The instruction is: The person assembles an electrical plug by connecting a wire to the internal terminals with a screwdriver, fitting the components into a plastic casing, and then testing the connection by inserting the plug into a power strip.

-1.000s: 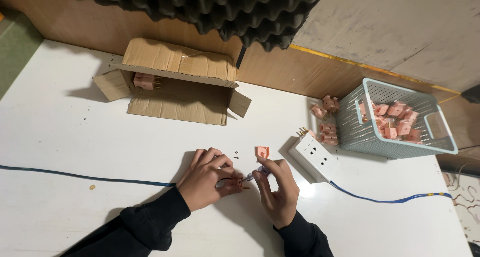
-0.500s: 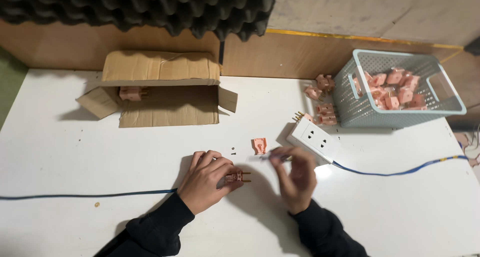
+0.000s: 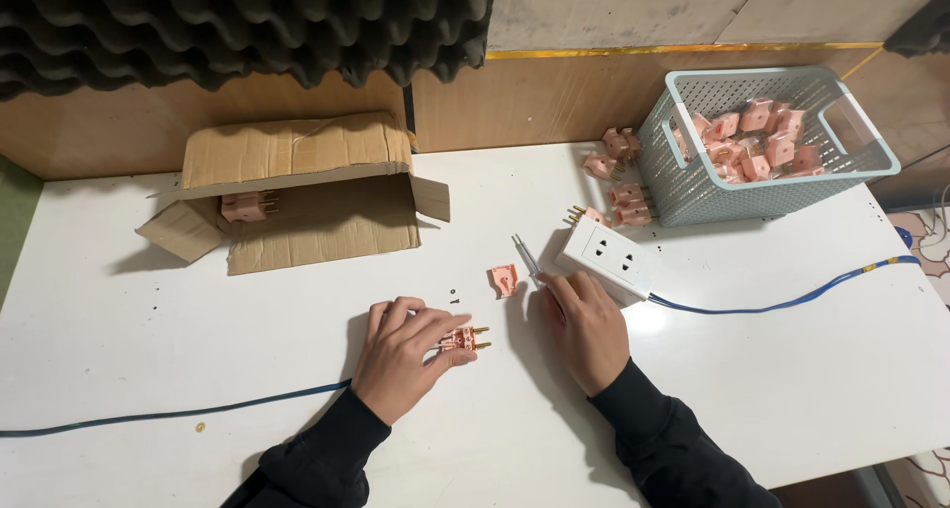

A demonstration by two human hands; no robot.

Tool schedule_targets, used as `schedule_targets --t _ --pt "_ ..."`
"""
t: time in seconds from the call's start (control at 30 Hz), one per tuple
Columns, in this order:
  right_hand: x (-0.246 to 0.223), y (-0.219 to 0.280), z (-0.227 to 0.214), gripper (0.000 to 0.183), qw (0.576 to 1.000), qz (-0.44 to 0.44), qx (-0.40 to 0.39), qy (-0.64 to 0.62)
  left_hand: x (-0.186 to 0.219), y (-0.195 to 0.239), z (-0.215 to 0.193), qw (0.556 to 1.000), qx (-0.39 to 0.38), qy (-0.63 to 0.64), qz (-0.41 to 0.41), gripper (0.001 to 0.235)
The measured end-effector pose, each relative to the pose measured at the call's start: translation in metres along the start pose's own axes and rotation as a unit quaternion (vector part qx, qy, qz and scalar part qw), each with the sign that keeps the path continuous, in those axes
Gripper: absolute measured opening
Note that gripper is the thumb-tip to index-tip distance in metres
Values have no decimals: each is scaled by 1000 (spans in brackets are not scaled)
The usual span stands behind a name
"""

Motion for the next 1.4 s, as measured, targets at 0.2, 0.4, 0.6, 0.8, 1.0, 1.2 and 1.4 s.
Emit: schedule_targets --t 0.2,0.4,0.6,0.8,1.0,1.2,1.4 --pt "-30 -26 -10 29 996 -76 43 16 -1 -8 -25 998 15 -20 55 68" --pt "-32 -42 25 44 992 -64 -90 65 -15 -2 -36 996 -74 37 24 51" --pt "-17 -45 11 31 985 24 -96 -140 -10 -3 -37 993 -108 44 19 41" --pt "-38 -42 -11 47 867 69 -86 -486 -12 -4 -35 993 -117 29 12 34" --pt "-71 -33 -22 33 898 -48 -140 -414 -12 -4 -37 991 -128 25 -9 34" --pt "-70 -27 -13 37 943 -166 -150 -247 -12 -4 -37 993 -119 24 -9 24" --pt "-75 -28 -16 30 943 -180 -149 -237 -12 -4 -40 993 -115 34 -7 25"
Point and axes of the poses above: each hand's wrist, its own y-axis away from the middle knuckle, its own z-axis out of the palm, x = y × z, the point moved 3 cm from there along -y, towards the middle knuckle, and after that the axes turned 5 degrees about y, right-handed, at the moved point
